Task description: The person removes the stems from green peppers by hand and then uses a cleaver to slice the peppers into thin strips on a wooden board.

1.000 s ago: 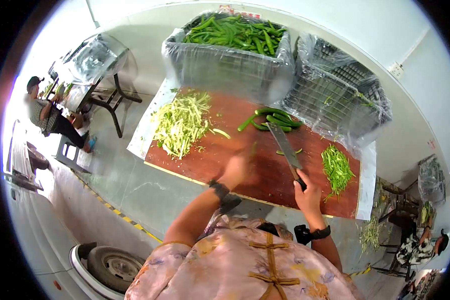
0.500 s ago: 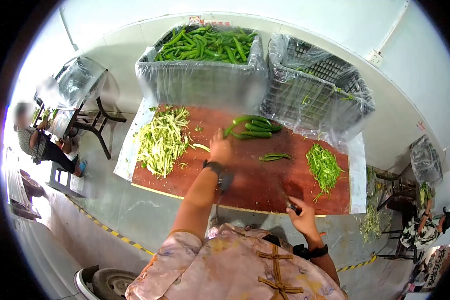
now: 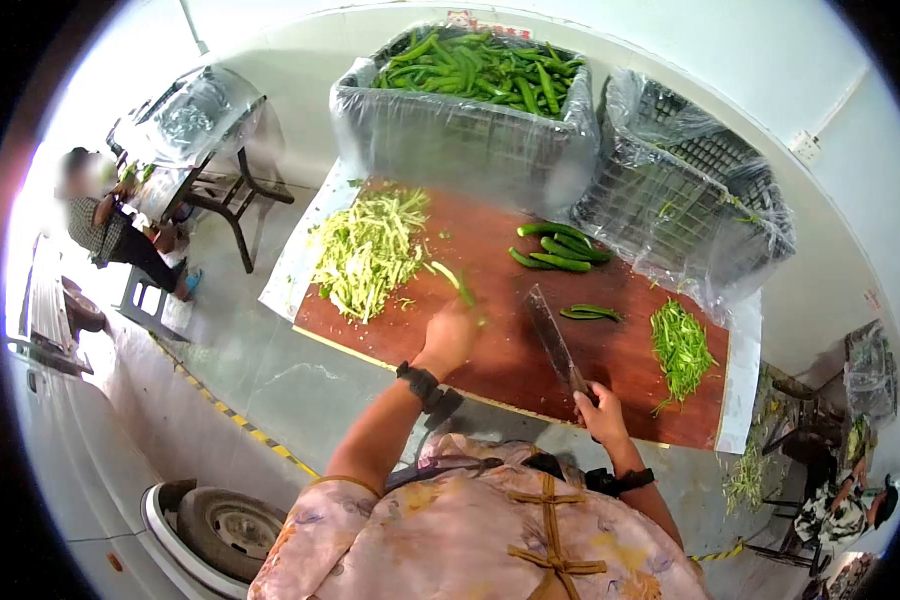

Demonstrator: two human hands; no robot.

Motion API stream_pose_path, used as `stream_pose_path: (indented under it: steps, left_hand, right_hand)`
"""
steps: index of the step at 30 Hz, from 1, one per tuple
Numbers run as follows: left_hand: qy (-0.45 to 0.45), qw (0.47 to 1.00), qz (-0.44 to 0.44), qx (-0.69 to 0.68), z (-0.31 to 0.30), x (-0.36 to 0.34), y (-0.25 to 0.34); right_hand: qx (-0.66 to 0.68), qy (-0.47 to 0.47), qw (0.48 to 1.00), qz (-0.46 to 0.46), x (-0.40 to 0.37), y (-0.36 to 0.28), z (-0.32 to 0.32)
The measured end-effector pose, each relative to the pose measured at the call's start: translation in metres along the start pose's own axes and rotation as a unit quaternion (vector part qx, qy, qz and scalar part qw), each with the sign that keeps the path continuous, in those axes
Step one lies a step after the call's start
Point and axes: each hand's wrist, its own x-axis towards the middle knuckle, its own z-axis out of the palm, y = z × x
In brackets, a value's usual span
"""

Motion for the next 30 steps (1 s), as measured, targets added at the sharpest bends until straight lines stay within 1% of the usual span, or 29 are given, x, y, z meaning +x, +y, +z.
stream_pose_path:
  steps: [1,2,3,4,5,6,7,8,10,12,14,15,16,17,18,19,20,22,23,25,28,30]
  left_hand:
    - [0.036,0.998,0.039,0.046,-0.006,-0.005,0.002]
    - [0.037,0.997,0.036,0.050,-0.012,-0.009,0.004]
    - [0.065,0.992,0.045,0.098,-0.022,-0.011,0.010]
    - [0.091,0.984,0.055,0.145,-0.028,-0.014,0.014]
    - [0.089,0.983,0.055,0.150,-0.032,-0.018,0.015]
    - [0.045,0.989,0.025,0.139,-0.035,-0.022,0.015]
    - [0.000,0.992,-0.006,0.129,-0.038,-0.025,0.015]
    - [-0.003,0.991,-0.005,0.134,-0.040,-0.028,0.016]
    - [-0.001,0.987,0.014,0.162,-0.041,-0.032,0.019]
    - [-0.001,0.988,0.006,0.155,-0.040,-0.032,0.024]
    - [-0.001,0.989,0.000,0.147,-0.033,-0.035,0.023]
    - [0.021,0.993,-0.010,0.117,-0.022,-0.038,0.015]
    - [0.043,0.995,-0.020,0.086,-0.014,-0.040,0.010]
    - [0.037,0.995,-0.018,0.088,-0.008,-0.043,0.004]
    - [0.049,0.997,-0.028,0.059,-0.005,-0.044,0.002]
    - [0.061,0.997,-0.038,0.029,-0.002,-0.046,0.000]
    - [0.056,0.997,-0.037,0.031,0.000,-0.050,-0.002]
    - [0.074,0.991,-0.077,0.075,0.000,-0.058,-0.002]
    - [0.070,0.992,-0.076,0.078,0.000,-0.061,-0.002]
    - [0.073,0.987,-0.068,0.128,-0.005,-0.066,0.002]
    - [0.061,0.988,-0.070,0.122,-0.009,-0.070,0.007]
    - [0.055,0.989,-0.072,0.120,-0.010,-0.071,0.009]
  right_hand:
    - [-0.025,0.005,0.999,-0.041,0.008,0.014,0.001]
    - [-0.024,0.000,0.999,-0.043,0.020,0.027,0.002]
    - [-0.080,0.036,0.996,-0.035,0.033,0.044,0.004]
    - [-0.134,0.072,0.988,-0.027,0.032,0.028,0.009]
    - [-0.085,0.040,0.995,0.030,0.026,0.012,0.003]
    - [-0.034,0.029,0.997,0.064,0.028,0.005,0.002]
    - [-0.015,0.037,0.998,0.058,0.028,0.007,0.004]
    - [0.004,0.046,0.998,0.052,0.028,0.008,0.005]
    - [-0.007,0.035,0.999,0.038,0.030,0.016,0.007]
    - [-0.017,0.028,0.999,0.028,0.027,0.018,0.011]
    - [0.079,-0.017,0.995,0.052,0.016,0.003,0.019]
    - [0.050,-0.023,0.998,0.008,0.022,0.023,0.024]
    - [0.056,-0.022,0.998,0.011,0.017,0.018,0.026]
    - [0.084,-0.048,0.995,0.038,0.013,0.012,0.028]
    - [0.112,-0.074,0.989,0.064,0.011,0.007,0.030]
    - [0.107,-0.082,0.989,0.063,0.012,0.010,0.033]
    - [0.112,-0.082,0.988,0.066,0.010,0.009,0.035]
    - [0.186,-0.114,0.972,0.092,0.006,0.006,0.038]
    - [0.190,-0.114,0.971,0.094,0.005,0.004,0.040]
    - [0.221,-0.130,0.961,0.105,0.002,0.004,0.043]
    - [0.222,-0.160,0.958,0.088,0.003,0.011,0.050]
    - [0.232,-0.171,0.953,0.098,0.004,0.014,0.054]
